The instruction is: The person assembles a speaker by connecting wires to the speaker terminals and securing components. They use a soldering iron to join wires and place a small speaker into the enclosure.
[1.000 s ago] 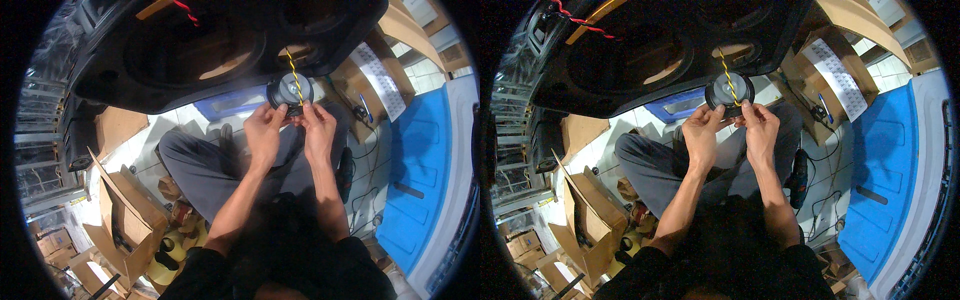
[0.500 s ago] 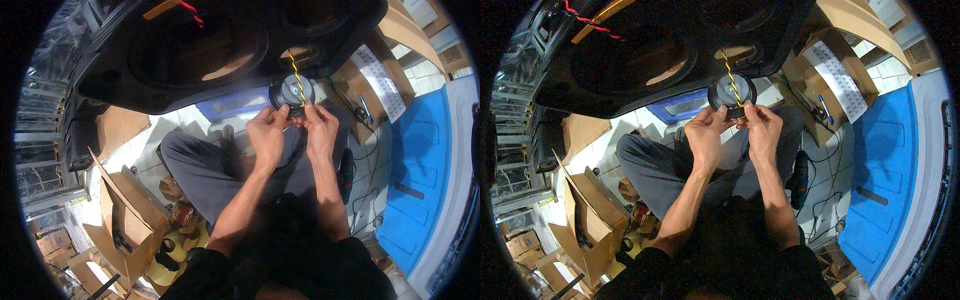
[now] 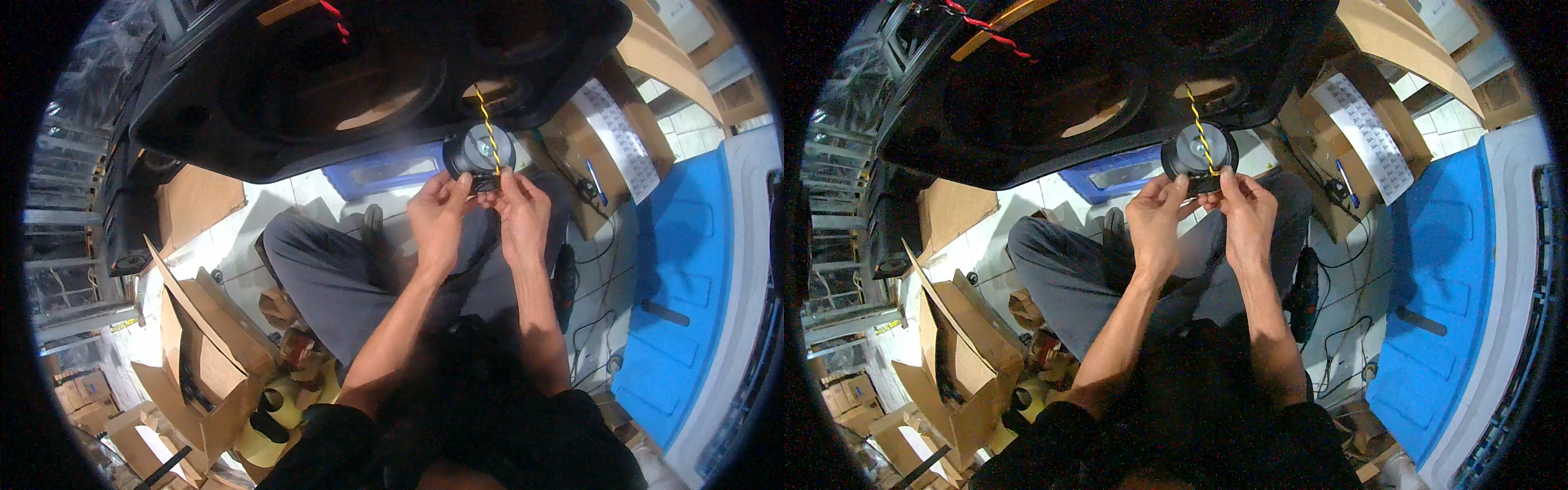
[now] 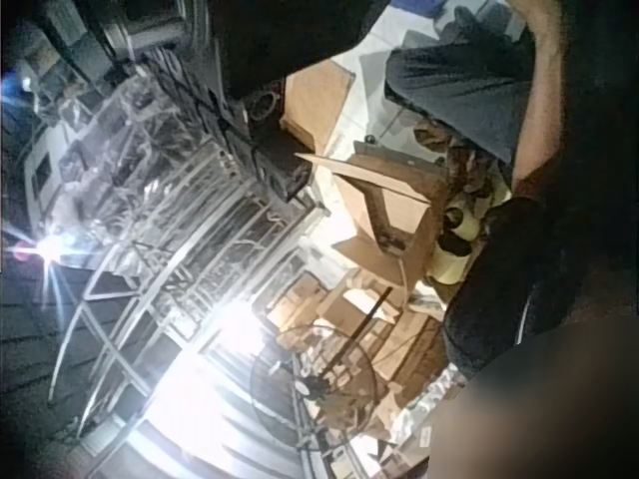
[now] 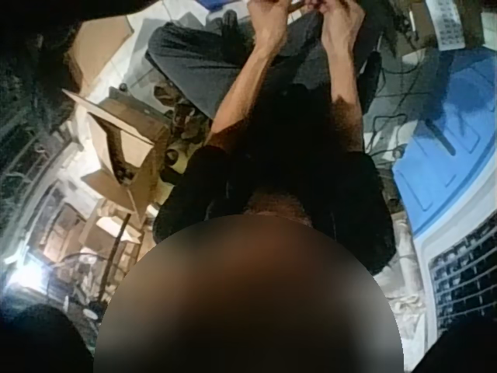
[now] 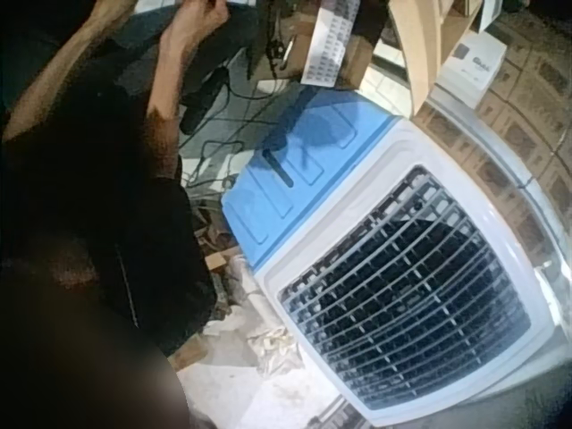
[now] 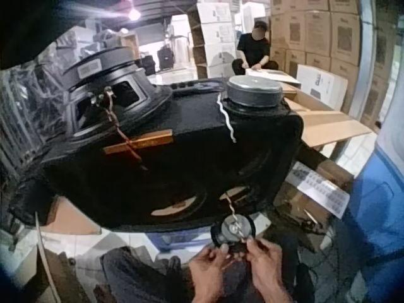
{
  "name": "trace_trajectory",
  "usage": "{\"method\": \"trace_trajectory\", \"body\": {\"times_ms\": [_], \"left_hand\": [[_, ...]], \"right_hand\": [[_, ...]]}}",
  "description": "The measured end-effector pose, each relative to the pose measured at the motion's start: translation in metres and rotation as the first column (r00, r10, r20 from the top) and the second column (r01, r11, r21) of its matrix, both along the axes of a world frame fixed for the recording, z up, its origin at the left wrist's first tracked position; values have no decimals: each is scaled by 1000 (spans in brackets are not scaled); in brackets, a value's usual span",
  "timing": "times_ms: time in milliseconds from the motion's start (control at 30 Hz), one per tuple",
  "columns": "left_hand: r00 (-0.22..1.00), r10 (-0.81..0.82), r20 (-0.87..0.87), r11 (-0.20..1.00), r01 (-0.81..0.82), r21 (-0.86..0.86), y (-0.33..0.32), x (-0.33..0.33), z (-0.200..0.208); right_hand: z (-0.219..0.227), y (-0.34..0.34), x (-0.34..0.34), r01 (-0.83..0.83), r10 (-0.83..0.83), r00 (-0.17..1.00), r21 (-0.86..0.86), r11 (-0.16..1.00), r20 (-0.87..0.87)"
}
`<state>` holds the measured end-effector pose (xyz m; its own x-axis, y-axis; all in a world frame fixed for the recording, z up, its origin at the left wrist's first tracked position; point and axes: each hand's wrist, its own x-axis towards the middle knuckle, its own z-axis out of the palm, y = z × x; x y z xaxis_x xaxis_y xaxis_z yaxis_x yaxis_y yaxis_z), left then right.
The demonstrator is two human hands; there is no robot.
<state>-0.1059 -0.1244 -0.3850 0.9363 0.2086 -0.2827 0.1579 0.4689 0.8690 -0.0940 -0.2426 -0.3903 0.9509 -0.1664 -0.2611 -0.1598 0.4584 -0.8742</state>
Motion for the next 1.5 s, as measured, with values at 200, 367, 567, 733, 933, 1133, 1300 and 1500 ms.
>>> {"method": "trace_trajectory", "body": {"times_ms": [200,367,567,733,933,1133,1300,1500], "left_hand": [[995,-22,-101,998,28,57,50,-33,-20],[960,36,-279,977,24,210,109,-78,-45],[965,172,-199,952,-111,284,147,-132,-57],[938,259,-232,924,-171,341,160,-164,-44],[876,421,-234,875,-325,358,194,-194,-44],[812,507,-288,845,-402,353,218,-204,-47],[788,511,-344,845,-387,369,224,-202,-51],[637,682,-360,638,-276,719,277,-219,-114]], "right_hand": [[-9,-18,-19,50,-54,997,-85,995,-49],[-28,-37,-38,69,-89,996,-478,876,-19],[-58,-47,-44,24,-2,1000,-844,535,27],[-68,-42,-42,-10,248,967,-968,251,54],[-77,-29,-46,19,375,926,-999,47,35],[-76,-27,-47,-4,344,939,-1000,-14,-8],[-81,-28,-52,100,366,925,-995,24,102],[-76,-26,-53,111,376,919,-993,32,115]]}}
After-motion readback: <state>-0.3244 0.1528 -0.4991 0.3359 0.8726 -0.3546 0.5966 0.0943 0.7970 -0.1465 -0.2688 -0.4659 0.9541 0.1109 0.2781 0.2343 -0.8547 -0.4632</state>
